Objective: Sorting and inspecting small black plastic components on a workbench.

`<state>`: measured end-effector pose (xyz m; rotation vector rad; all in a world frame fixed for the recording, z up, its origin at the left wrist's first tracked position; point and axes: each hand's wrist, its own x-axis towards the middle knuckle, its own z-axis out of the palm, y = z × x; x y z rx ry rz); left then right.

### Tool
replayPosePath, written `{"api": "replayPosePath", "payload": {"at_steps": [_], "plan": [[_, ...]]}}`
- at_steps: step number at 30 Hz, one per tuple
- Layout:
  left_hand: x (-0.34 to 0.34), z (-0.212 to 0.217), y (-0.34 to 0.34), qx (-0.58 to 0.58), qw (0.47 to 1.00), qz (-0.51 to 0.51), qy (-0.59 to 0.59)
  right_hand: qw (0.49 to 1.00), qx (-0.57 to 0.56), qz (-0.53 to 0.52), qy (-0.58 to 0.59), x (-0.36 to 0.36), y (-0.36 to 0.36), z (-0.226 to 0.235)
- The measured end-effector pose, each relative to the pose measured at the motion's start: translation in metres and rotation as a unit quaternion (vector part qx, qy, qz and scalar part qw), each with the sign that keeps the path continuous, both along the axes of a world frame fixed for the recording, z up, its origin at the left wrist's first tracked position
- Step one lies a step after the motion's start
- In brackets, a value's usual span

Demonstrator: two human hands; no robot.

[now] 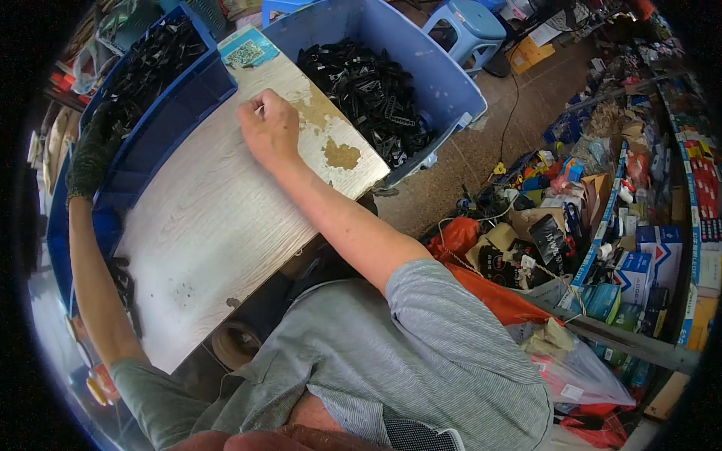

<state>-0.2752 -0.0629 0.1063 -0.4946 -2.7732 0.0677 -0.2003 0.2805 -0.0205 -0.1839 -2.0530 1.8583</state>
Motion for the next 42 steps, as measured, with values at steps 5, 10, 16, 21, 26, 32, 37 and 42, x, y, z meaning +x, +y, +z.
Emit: {"api": "replayPosePath", "payload": {"at_steps": [5, 10, 16, 21, 26, 32, 37, 42], "plan": [[-0.002, 0.0, 0.015, -0.036, 0.996, 0.073, 0.033, 1.0, 0.003, -0.007, 0.004, -0.002, 0.001, 0.0], [0.0, 0.003, 0.023, -0.036, 0.997, 0.066, 0.002, 1.0, -0.003, -0.004, -0.009, 0.0, 0.002, 0.003], [-0.012, -0.011, 0.011, 0.129, 0.991, 0.022, -0.032, 1.0, 0.01, -0.007, -0.01, 0.0, 0.004, 0.006], [-0.022, -0.012, 0.002, 0.13, 0.989, 0.048, -0.058, 1.0, -0.002, -0.001, -0.02, -0.002, -0.003, 0.005], [-0.013, -0.012, 0.007, 0.048, 0.998, 0.017, 0.031, 1.0, 0.006, -0.017, -0.019, -0.002, 0.002, -0.001], [0.016, 0.018, 0.045, 0.025, 0.991, 0.132, -0.013, 0.995, -0.03, 0.026, -0.091, 0.007, 0.003, 0.02], [0.013, 0.021, 0.043, 0.032, 0.994, 0.104, -0.027, 0.997, -0.024, 0.032, -0.071, 0.002, 0.003, 0.011], [0.009, 0.015, 0.036, 0.045, 0.993, 0.11, -0.025, 0.998, -0.039, -0.004, -0.054, 0.001, 0.0, 0.013]]}}
